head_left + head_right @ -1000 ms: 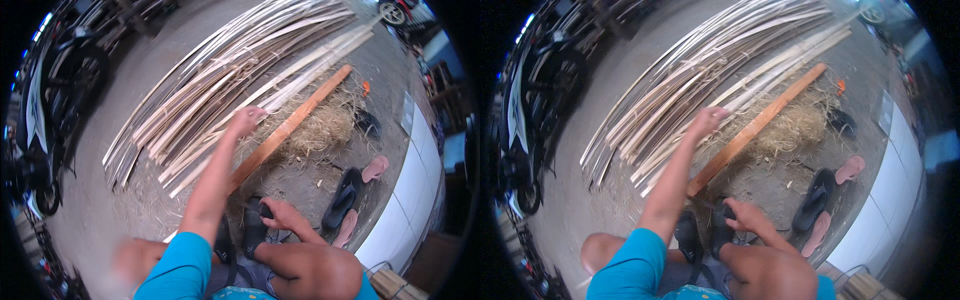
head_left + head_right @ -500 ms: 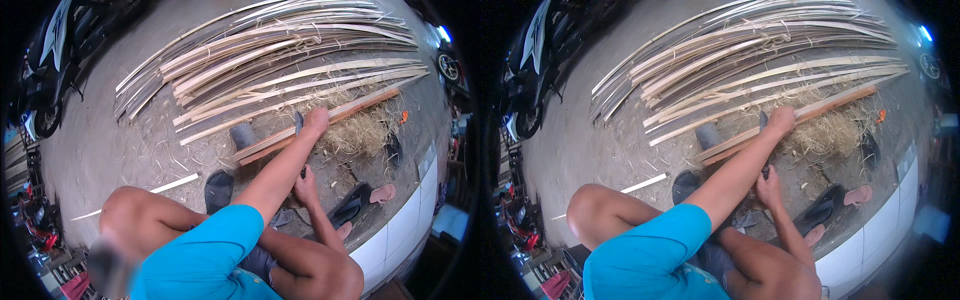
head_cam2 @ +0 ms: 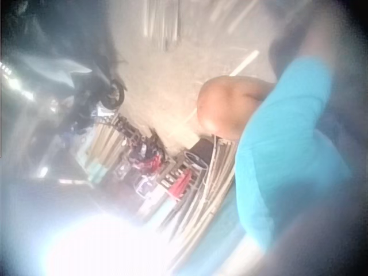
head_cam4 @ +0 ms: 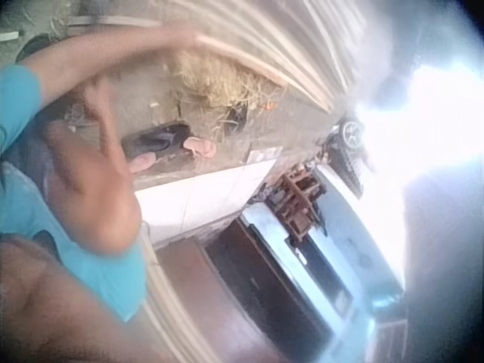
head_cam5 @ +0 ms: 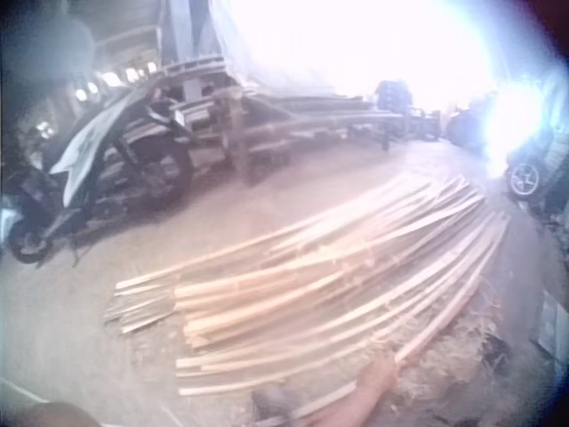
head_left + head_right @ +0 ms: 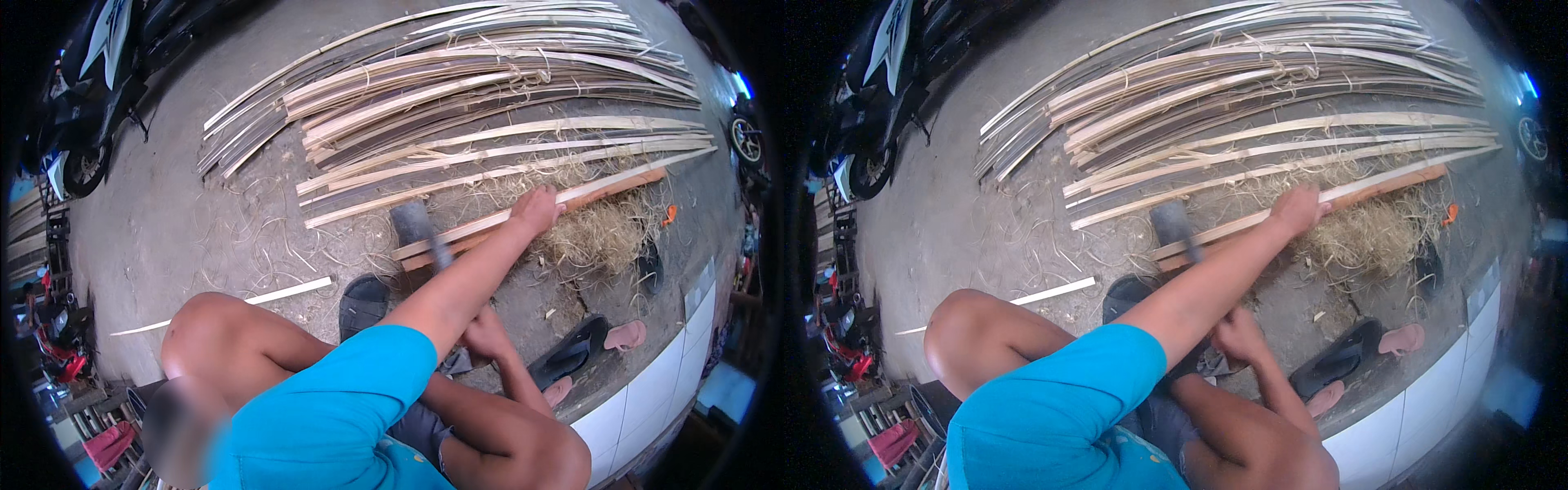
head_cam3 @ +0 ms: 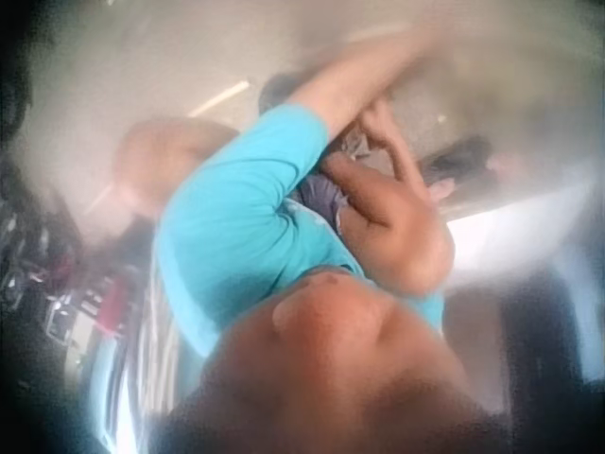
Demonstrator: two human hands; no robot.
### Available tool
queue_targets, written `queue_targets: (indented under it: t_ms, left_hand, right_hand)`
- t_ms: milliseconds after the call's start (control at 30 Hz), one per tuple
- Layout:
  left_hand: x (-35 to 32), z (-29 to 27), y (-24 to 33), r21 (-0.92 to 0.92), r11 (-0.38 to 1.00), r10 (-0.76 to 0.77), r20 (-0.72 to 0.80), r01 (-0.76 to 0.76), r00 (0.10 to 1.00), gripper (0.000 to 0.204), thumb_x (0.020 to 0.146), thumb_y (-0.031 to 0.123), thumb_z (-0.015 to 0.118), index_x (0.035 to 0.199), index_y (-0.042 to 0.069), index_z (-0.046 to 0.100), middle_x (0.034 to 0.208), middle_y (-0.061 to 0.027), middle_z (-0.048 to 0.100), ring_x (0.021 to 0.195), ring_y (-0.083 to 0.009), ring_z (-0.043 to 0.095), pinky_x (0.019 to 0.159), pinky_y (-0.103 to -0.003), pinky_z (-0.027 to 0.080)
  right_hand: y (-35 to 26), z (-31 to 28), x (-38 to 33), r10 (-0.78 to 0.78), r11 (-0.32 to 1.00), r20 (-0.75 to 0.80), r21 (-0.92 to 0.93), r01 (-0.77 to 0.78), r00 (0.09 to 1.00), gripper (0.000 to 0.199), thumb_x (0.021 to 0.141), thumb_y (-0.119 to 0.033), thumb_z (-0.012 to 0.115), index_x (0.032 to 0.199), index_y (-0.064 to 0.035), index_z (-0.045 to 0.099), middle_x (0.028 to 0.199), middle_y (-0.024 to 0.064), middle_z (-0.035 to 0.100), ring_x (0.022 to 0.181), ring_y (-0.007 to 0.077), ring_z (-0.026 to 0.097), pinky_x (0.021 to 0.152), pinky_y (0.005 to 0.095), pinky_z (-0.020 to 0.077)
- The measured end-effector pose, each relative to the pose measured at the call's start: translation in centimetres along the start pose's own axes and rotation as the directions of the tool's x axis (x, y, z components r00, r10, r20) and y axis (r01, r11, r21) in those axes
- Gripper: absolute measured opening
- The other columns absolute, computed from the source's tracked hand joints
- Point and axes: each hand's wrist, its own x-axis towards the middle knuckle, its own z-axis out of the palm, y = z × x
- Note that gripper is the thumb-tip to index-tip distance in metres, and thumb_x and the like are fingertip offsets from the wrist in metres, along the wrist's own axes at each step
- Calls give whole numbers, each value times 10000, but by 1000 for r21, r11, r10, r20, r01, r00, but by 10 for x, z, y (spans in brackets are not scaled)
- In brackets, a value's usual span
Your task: The person sits on the ground and uses a machete to split long bamboo strips into thinner pieces. They repeatedly strike the bamboo against a wooden block, then separate and stack the resulting strips.
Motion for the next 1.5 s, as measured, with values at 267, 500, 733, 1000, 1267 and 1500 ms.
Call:
queue_targets:
  t_ms: [267,500,733,1000,1267,1500]
  left_hand:
    - [5,16,-6,31,999,31,-68,-29,997,240,958,208,568,1085,40,683,1065,-195,715,1028,-358,688,907,-471,545]
    - [18,4,-6,133,987,68,160,-89,985,364,1017,323,491,982,44,721,975,-204,732,903,-397,714,830,-502,564]
    - [20,8,-5,45,999,11,56,-14,998,296,998,291,513,1033,93,730,994,-183,737,934,-385,710,859,-520,548]
    - [15,5,-8,158,981,100,108,-116,989,218,930,197,556,994,103,742,942,-161,742,897,-367,718,789,-479,568]
    - [10,8,-7,176,979,88,80,-101,993,234,937,204,539,1020,96,730,944,-157,744,884,-353,724,797,-481,570]
    - [3,-7,5,210,973,71,133,-98,989,365,1002,361,511,1028,49,699,980,-174,737,945,-354,710,822,-474,556]
  right_hand:
    - [1,31,-9,-581,691,172,-412,594,795,296,1005,-210,561,1184,24,581,880,140,707,707,211,679,633,356,549]
    - [24,-11,25,-32,990,-464,107,92,885,477,946,-255,649,1287,60,540,1109,259,688,1048,305,656,930,436,507]
    - [-23,21,-12,90,977,163,-205,-55,983,615,814,-316,792,1291,28,609,1269,226,662,1218,335,608,1007,414,476]
    - [19,4,8,-2,994,-216,109,26,976,326,1023,-202,517,1210,64,533,909,152,700,735,253,685,689,368,560]
    - [15,-12,0,70,996,-117,56,-64,991,458,935,-277,629,1235,62,559,904,213,729,837,308,724,761,393,568]
    - [11,1,-4,-52,992,-51,-114,46,997,370,842,-210,742,1093,55,681,935,201,746,832,283,731,727,390,562]
